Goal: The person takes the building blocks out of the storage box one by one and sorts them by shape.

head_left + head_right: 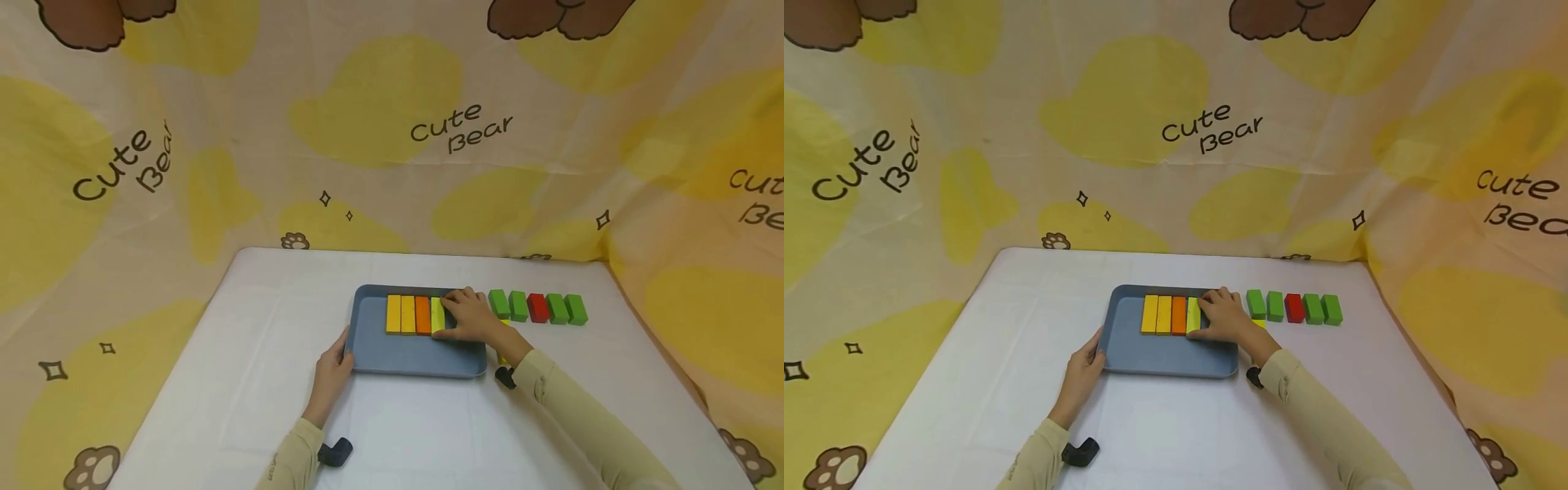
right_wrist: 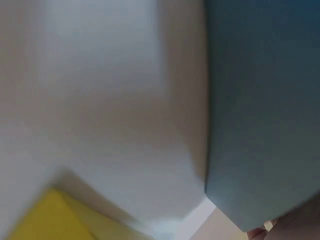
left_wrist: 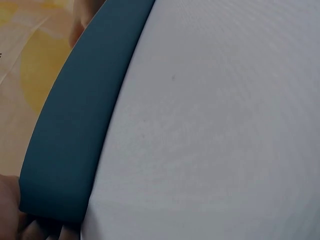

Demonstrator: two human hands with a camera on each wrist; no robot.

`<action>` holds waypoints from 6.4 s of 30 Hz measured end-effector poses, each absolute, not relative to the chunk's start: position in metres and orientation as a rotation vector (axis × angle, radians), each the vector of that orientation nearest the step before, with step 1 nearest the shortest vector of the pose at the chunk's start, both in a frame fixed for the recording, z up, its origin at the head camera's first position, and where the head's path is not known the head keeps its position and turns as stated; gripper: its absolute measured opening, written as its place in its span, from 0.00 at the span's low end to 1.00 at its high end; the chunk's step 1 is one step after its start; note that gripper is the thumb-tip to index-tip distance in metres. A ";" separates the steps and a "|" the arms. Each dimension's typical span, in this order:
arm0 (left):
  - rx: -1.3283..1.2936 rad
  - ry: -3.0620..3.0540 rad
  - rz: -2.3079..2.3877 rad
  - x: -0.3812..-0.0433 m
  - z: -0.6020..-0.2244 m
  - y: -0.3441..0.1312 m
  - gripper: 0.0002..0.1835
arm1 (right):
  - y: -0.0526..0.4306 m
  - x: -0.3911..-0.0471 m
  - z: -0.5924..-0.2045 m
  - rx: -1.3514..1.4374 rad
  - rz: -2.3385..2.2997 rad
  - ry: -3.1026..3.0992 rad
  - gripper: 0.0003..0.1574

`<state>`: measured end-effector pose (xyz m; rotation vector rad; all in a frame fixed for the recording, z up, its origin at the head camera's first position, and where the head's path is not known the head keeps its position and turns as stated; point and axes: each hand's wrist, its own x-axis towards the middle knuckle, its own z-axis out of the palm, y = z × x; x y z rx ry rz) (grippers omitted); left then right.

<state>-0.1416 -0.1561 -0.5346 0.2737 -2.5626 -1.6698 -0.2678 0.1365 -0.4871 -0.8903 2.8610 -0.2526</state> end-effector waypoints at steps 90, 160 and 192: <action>0.263 -2.572 -1.604 -0.143 -0.535 -0.155 0.28 | 0.301 -0.225 -0.498 -0.682 -0.294 2.940 0.50; 0.208 -2.547 -1.574 -0.140 -0.537 -0.153 0.28 | 0.109 -0.277 -0.472 -1.098 -0.144 2.742 0.52; 0.261 -2.543 -1.606 -0.140 -0.536 -0.154 0.28 | 0.106 -0.278 -0.482 -1.084 -0.145 2.711 0.58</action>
